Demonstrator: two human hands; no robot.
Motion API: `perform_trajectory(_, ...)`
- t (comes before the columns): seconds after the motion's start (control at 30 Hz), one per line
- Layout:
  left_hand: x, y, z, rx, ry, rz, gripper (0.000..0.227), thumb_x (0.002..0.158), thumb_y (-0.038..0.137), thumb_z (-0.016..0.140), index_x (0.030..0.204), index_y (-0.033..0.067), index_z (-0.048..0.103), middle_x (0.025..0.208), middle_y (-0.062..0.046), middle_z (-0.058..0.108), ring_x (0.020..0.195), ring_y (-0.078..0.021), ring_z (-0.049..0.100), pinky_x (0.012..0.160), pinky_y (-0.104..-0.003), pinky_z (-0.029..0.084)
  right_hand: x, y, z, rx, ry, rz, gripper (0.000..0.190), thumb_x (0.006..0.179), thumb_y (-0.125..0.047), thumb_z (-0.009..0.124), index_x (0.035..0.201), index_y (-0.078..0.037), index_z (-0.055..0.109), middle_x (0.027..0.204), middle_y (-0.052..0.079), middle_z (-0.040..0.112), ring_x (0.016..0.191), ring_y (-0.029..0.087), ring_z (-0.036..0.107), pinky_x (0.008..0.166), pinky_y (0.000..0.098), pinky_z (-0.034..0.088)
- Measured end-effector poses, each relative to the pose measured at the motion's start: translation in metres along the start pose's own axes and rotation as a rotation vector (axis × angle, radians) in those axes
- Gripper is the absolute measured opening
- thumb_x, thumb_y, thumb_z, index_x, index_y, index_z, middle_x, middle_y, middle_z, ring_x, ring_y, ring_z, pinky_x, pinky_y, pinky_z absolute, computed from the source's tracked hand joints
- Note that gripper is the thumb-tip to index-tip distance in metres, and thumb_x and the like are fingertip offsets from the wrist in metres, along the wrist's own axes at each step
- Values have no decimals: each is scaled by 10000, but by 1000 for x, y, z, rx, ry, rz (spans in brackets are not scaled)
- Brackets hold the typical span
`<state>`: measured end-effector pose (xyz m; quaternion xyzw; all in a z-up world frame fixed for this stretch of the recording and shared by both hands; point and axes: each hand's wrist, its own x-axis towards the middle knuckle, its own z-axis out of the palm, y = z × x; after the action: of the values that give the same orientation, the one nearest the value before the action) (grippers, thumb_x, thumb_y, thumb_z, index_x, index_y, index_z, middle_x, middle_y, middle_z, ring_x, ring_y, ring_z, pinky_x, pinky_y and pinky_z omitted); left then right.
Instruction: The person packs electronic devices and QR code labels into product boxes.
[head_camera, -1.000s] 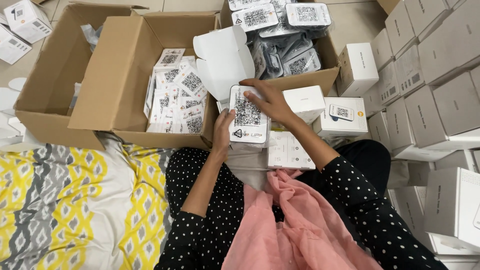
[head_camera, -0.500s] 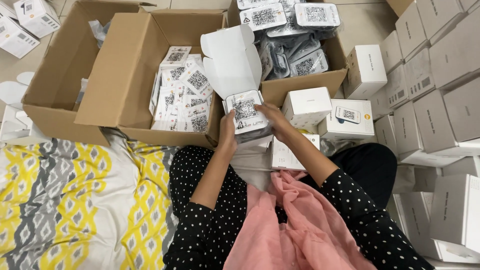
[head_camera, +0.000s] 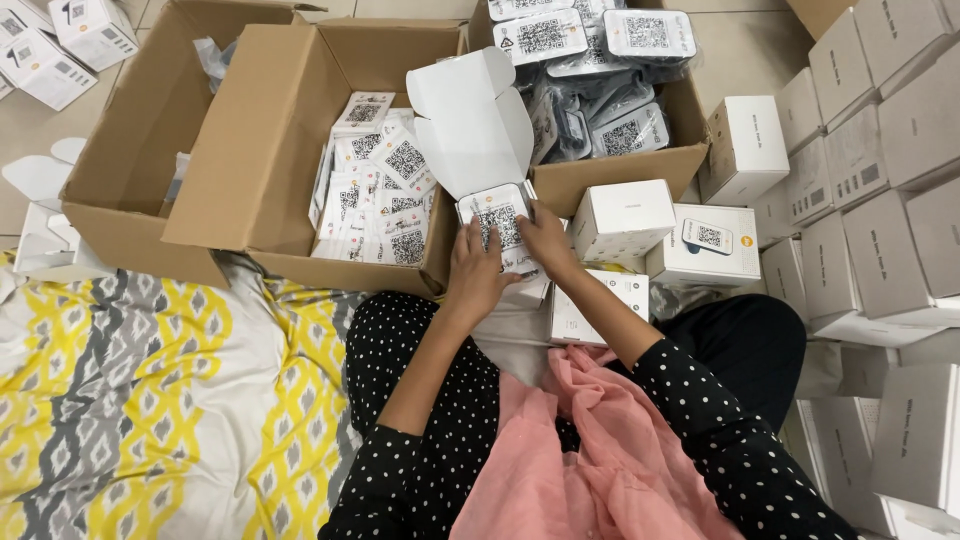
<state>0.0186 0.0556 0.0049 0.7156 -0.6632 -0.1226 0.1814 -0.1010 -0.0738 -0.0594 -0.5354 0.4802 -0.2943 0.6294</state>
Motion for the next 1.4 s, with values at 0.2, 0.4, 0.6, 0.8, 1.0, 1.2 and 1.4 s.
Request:
perform_trajectory(0.2, 7, -4, 13, 36, 67, 94, 794, 893, 305, 747, 1473, -130, 424, 1595, -340, 274, 1476, -483, 262, 1211, -542, 276, -46, -44, -10, -706, 80, -617, 322, 948, -113, 630, 1215, 67, 629, 1143, 315, 661, 1068, 479, 630, 928, 491, 498)
perform_trajectory(0.4, 9, 2, 29, 28, 119, 102, 767, 957, 266, 663, 1484, -173, 318, 1602, -356, 200, 1514, -470, 148, 1205, -591, 136, -80, -82, -11, -712, 22, -547, 383, 911, -89, 654, 1264, 56, 617, 1175, 294, 662, 1074, 459, 630, 930, 491, 496)
perform_trajectory(0.6, 13, 5, 46, 29, 161, 78, 754, 1016, 320, 584, 1508, -169, 289, 1630, -347, 178, 1544, -455, 143, 1248, -555, 121, -79, -88, -18, -746, 84, -499, 332, 913, -98, 637, 1235, -21, 664, 1174, 205, 712, 1064, 379, 684, 913, 465, 527)
perform_trajectory(0.8, 18, 2, 44, 93, 172, 75, 776, 1019, 383, 545, 1517, -157, 294, 1642, -328, 185, 1548, -438, 159, 1251, -548, 135, -44, -57, -46, -862, -24, -670, 599, 814, -192, 794, 1335, 0, 570, 1283, 249, 631, 1173, 442, 615, 984, 465, 501)
perform_trajectory(1.0, 23, -9, 42, 86, 165, 119, 785, 1048, 425, 506, 1530, -151, 278, 1635, -326, 189, 1545, -435, 160, 1238, -560, 130, -40, -70, -73, -720, -434, -225, 884, 827, -269, 809, 1575, -145, 355, 1437, 202, 575, 1260, 311, 624, 929, 398, 556)
perform_trajectory(1.2, 24, -10, 40, 74, 160, 118, 788, 1035, 443, 504, 1537, -123, 282, 1643, -299, 207, 1547, -421, 166, 1248, -551, 131, -43, -76, -68, -835, -446, -292, 975, 717, -159, 876, 1557, -146, 382, 1296, 212, 675, 1113, 316, 706, 895, 396, 569)
perform_trajectory(1.4, 21, -8, 37, 83, 185, 136, 747, 1061, 428, 475, 1532, -125, 304, 1637, -308, 215, 1545, -429, 175, 1244, -559, 144, -33, -77, -61, -1056, -511, -408, 962, 714, -69, 858, 1539, -3, 368, 1067, 260, 718, 993, 356, 718, 839, 424, 567)
